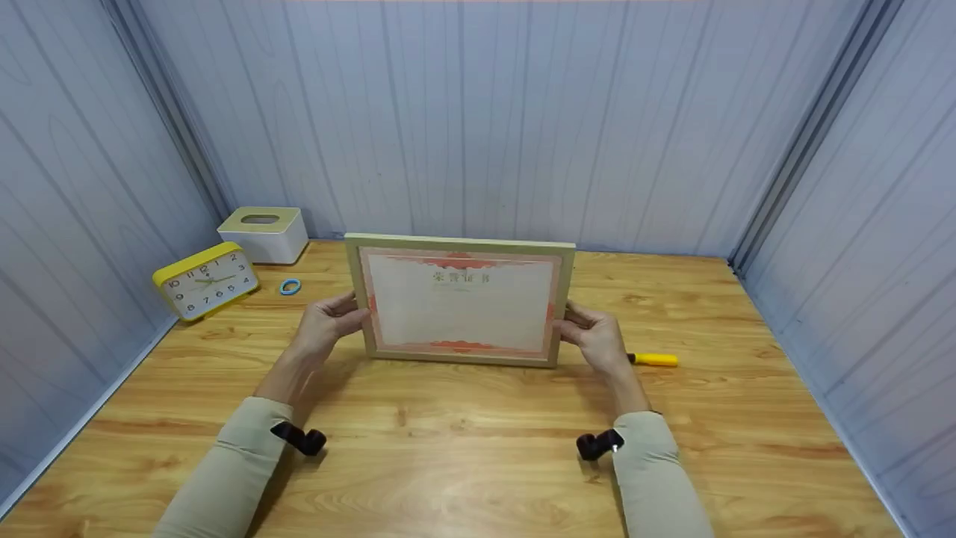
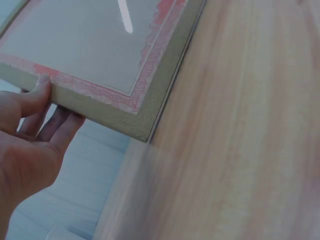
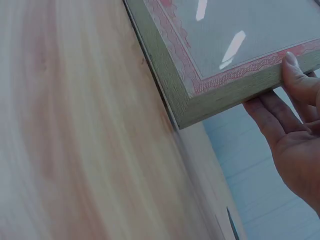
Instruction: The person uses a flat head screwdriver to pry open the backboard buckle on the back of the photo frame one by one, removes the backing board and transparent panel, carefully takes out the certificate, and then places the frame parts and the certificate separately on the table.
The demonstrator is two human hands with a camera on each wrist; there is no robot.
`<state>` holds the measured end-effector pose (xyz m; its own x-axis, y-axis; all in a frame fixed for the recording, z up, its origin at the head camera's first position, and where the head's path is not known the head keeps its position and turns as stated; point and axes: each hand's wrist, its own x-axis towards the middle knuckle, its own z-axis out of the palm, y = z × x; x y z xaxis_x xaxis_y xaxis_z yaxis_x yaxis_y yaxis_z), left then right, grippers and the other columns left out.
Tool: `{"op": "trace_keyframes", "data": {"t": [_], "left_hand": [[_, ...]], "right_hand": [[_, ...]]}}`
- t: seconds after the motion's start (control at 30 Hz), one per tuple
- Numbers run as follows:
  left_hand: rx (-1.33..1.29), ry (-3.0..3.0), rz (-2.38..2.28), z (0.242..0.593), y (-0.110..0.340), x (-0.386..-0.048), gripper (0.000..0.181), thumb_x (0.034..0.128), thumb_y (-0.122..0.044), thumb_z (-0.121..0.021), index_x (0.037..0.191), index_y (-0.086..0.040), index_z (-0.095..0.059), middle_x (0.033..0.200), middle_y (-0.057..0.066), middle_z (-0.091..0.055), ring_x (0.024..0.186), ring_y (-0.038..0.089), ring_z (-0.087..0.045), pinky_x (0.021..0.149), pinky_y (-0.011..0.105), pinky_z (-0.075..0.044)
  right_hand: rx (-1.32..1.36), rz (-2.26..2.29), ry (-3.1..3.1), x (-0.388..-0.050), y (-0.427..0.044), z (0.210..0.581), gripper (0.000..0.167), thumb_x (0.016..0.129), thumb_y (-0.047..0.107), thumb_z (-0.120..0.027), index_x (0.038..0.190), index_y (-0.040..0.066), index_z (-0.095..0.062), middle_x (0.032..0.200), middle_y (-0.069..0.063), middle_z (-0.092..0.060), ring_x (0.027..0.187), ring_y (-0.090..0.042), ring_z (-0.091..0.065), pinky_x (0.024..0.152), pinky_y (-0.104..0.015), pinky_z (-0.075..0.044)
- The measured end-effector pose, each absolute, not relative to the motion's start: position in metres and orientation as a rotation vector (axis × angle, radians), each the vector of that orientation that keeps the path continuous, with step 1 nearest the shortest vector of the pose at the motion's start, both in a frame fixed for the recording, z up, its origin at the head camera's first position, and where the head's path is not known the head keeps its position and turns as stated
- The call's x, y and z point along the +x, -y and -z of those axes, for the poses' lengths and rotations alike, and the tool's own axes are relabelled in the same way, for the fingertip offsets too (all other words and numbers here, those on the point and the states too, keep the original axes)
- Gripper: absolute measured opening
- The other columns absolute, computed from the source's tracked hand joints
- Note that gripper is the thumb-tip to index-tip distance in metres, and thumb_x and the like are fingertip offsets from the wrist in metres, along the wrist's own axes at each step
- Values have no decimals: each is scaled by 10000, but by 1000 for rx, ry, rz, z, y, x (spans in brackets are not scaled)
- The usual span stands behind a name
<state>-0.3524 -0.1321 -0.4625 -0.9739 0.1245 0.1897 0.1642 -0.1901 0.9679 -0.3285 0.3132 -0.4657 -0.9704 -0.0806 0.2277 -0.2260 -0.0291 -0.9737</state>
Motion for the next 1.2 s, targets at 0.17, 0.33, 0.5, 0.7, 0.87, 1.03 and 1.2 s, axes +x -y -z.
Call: {"op": "trace_keyframes", "data": {"t": [0.17,0.33,0.5,0.7,0.87,1.03,1.2], "left_hand": [[-411,1968,2423,462,138,-355,393,897,102,-670,1286,97,-617,1045,96,-743,959,177,-708,917,358,-541],[-429,1973,2466,464,141,-355,331,890,89,-685,1212,18,-707,1020,60,-755,1000,187,-694,1020,410,-467],[-432,2068,2419,461,143,-353,277,877,-8,-746,1144,-76,-767,1055,69,-753,1074,223,-667,1043,437,-431],[-487,2064,2384,458,141,-352,164,912,61,-670,992,-28,-781,1198,116,-708,1214,263,-596,1060,433,-426],[-495,1986,2376,458,136,-352,327,903,209,-518,928,5,-773,1449,191,-515,1375,329,-447,1107,382,-357],[-328,2130,2331,455,132,-350,312,919,141,-530,1029,-19,-774,1296,182,-635,1124,241,-622,759,265,-496],[-292,2103,2544,451,133,-347,410,978,63,-453,1329,-24,-646,1379,89,-578,842,111,-568,572,245,-446]], "right_hand": [[403,-2153,2053,-329,-313,466,404,912,-33,-696,1289,107,-666,1107,24,-740,1024,-149,-701,850,-327,-567],[539,-2145,2003,-330,-313,467,369,917,-87,-655,1285,-59,-639,1134,-71,-734,1075,-197,-687,912,-345,-543],[530,-2096,2049,-330,-315,465,299,916,-38,-686,1212,-76,-685,1083,-103,-746,1053,-202,-689,921,-335,-537],[454,-2139,2048,-326,-316,460,210,918,-9,-699,1077,-147,-697,1286,-199,-642,1225,-215,-604,956,-289,-510],[318,-2170,2021,-325,-316,455,138,938,-68,-641,1007,-49,-759,1253,-101,-683,1157,-160,-638,845,-240,-548],[127,-2137,2134,-323,-315,449,233,969,-9,-630,1021,148,-793,937,64,-732,791,-93,-691,678,-224,-567],[157,-2292,2096,-321,-317,445,299,1013,2,-555,1269,66,-695,1098,84,-722,941,-84,-691,770,-232,-563]]}}
